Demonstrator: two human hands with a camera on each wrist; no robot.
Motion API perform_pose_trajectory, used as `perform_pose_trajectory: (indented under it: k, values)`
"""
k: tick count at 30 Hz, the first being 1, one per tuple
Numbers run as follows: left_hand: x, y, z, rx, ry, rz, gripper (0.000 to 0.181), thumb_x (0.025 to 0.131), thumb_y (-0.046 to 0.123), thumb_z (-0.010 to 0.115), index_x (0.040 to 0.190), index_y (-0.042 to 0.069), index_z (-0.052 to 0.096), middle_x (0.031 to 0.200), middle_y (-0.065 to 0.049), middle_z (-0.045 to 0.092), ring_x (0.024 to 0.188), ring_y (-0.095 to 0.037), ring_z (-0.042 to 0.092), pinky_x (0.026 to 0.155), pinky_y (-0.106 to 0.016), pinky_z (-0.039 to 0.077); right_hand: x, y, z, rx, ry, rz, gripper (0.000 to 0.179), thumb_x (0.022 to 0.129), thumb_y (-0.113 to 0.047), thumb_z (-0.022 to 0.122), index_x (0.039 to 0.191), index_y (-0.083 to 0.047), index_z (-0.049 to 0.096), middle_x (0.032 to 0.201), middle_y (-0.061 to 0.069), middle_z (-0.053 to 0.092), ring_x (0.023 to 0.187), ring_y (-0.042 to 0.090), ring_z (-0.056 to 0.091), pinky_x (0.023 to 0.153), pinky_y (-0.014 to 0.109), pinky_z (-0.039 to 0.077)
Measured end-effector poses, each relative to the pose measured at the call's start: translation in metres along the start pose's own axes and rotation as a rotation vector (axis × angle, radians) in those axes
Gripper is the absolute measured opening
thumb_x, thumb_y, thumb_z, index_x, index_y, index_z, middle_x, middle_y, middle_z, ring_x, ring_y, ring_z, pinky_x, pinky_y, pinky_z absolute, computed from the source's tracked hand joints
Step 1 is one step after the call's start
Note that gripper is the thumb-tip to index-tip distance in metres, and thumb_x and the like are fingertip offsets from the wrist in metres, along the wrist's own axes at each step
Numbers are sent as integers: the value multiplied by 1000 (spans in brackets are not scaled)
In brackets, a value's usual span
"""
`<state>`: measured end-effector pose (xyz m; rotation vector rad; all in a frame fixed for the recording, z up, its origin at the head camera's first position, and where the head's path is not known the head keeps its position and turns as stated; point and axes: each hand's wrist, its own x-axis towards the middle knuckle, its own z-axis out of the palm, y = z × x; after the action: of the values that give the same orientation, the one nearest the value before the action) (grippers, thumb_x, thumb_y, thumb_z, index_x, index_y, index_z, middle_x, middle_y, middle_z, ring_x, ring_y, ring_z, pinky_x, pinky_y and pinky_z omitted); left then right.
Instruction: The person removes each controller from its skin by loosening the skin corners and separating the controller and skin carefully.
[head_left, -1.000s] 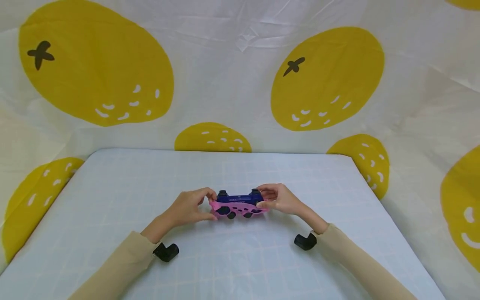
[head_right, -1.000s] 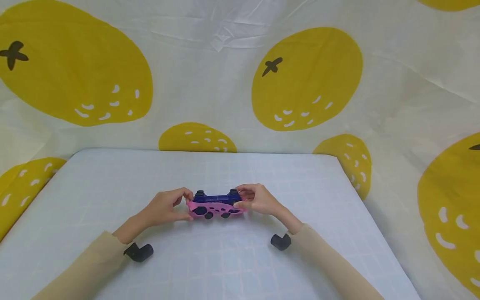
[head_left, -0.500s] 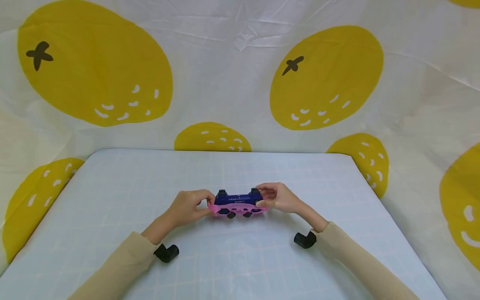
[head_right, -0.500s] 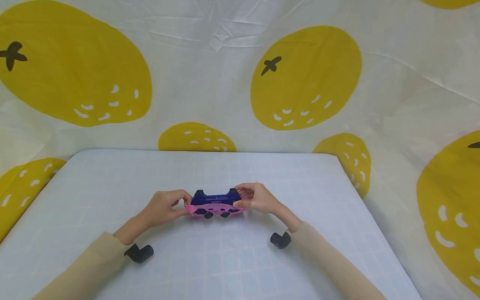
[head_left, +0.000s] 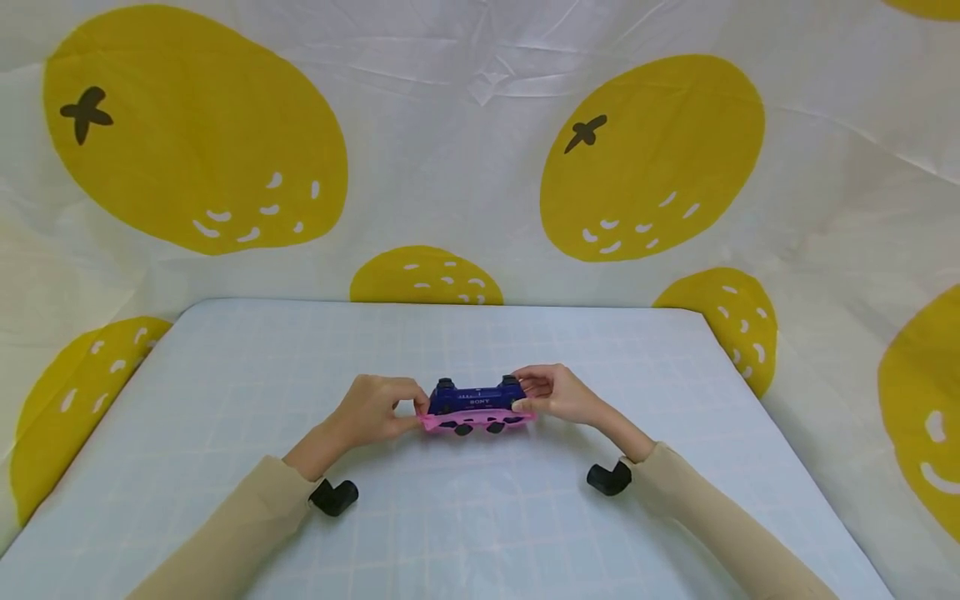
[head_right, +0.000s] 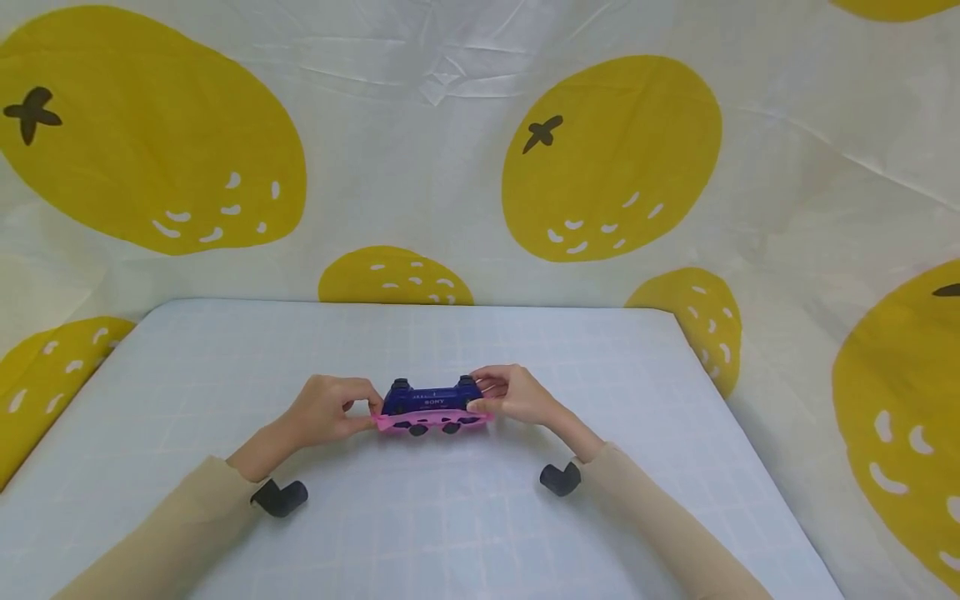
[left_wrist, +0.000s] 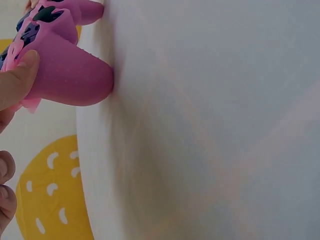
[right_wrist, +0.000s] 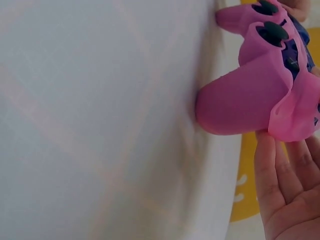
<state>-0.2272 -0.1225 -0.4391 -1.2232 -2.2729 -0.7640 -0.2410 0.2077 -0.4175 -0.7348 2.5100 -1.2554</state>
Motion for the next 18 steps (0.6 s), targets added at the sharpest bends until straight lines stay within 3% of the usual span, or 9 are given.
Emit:
perform_pose_trajectory:
  k: [8,14,18]
  values:
    - [0,1,-3,29,-44,-34,21,68,26,87,75,27,67,73,16,66,51,8,30,46,-9,22,0,-1,1,8,5,22,51,83,-18,75,126,4,58,114,19,67,101,27,65,88,34,54]
    - [-8,4,-2,3,-42,-107,27,65,39,87,80,28,68,75,17,66,57,3,43,48,-11,29,-2,1,2,26,15,37,51,84,-19,75,126,4,58,117,21,66,104,29,65,90,37,54]
    - [-10,7,-1,-41,-5,-118,25,66,35,86,84,26,71,80,15,69,69,-6,56,55,-18,45,-4,2,3,47,18,36,50,85,-18,73,127,3,58,118,21,66,105,30,65,91,38,53]
